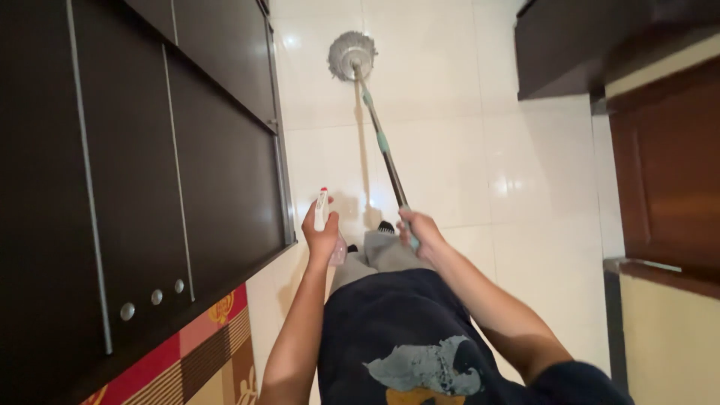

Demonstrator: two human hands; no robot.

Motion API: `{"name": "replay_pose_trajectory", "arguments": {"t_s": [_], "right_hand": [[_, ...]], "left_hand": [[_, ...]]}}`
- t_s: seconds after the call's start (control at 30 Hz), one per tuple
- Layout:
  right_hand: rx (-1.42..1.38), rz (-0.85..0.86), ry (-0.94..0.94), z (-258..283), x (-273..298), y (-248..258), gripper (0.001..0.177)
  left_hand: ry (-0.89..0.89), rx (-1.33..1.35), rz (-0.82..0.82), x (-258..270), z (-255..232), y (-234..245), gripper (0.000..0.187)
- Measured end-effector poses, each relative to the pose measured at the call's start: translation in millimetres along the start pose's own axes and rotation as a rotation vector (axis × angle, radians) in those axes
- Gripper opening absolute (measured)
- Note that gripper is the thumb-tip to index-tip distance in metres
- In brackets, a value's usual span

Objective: Mopping the tiled floor using a spray bottle and a mop.

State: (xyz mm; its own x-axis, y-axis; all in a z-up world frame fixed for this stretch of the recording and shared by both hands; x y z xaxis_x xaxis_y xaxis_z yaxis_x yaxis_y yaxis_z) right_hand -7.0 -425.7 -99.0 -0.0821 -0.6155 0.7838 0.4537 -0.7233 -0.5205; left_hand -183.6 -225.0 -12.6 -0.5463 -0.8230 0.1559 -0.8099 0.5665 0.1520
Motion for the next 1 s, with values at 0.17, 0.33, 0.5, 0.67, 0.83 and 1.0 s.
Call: {"name": "replay_pose_trajectory", "arguments": {"t_s": [0.17, 0.33, 0.5, 0.67, 0.83, 1.0], "right_hand": [[-0.072, -0.104, -0.009, -63.3, 131.9, -28.7, 0.02], [-0.127, -0.054, 0.028, -100.7, 191.8, -26.0, 0.013], [-0.181, -0.044, -0.011, -94.4, 183.0, -35.8, 0.014], [-0.175, 0.122, -0.01, -48.1, 89.2, -45.5, 0.029], [-0.198, -0.032, -0.041, 50.9, -55.3, -10.3, 0.019], [-0.086, 0.149, 0.084, 194.6, -166.1, 29.5, 0.022]], "left_hand": [[-0.078, -0.114, 0.081, -6.6, -1.1, -4.6, 0.035], [0.011, 0.02, 0.167, 4.3, 5.1, -18.2, 0.034], [-0.039, -0.029, 0.185, 4.5, 12.3, -29.2, 0.033], [-0.088, -0.108, 0.145, 4.8, 0.3, -23.5, 0.032], [-0.014, -0.038, 0.083, -2.6, -1.7, -25.2, 0.033], [0.158, -0.056, 0.024, -2.0, -18.0, -39.5, 0.034]]}}
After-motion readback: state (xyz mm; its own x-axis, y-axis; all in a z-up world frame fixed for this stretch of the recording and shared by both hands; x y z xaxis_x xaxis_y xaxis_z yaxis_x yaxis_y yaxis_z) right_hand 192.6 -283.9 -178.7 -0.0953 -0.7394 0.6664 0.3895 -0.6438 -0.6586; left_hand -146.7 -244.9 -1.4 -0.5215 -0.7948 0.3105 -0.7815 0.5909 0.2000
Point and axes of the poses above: each hand's wrist, its own x-axis away from the middle knuckle, its own y-axis out of the back of the hand, z = x × y, the point moved 7 cm from there along -x, towards the middle knuckle, and after that the axes turned 13 degrees about z, right-handed, at the moved point
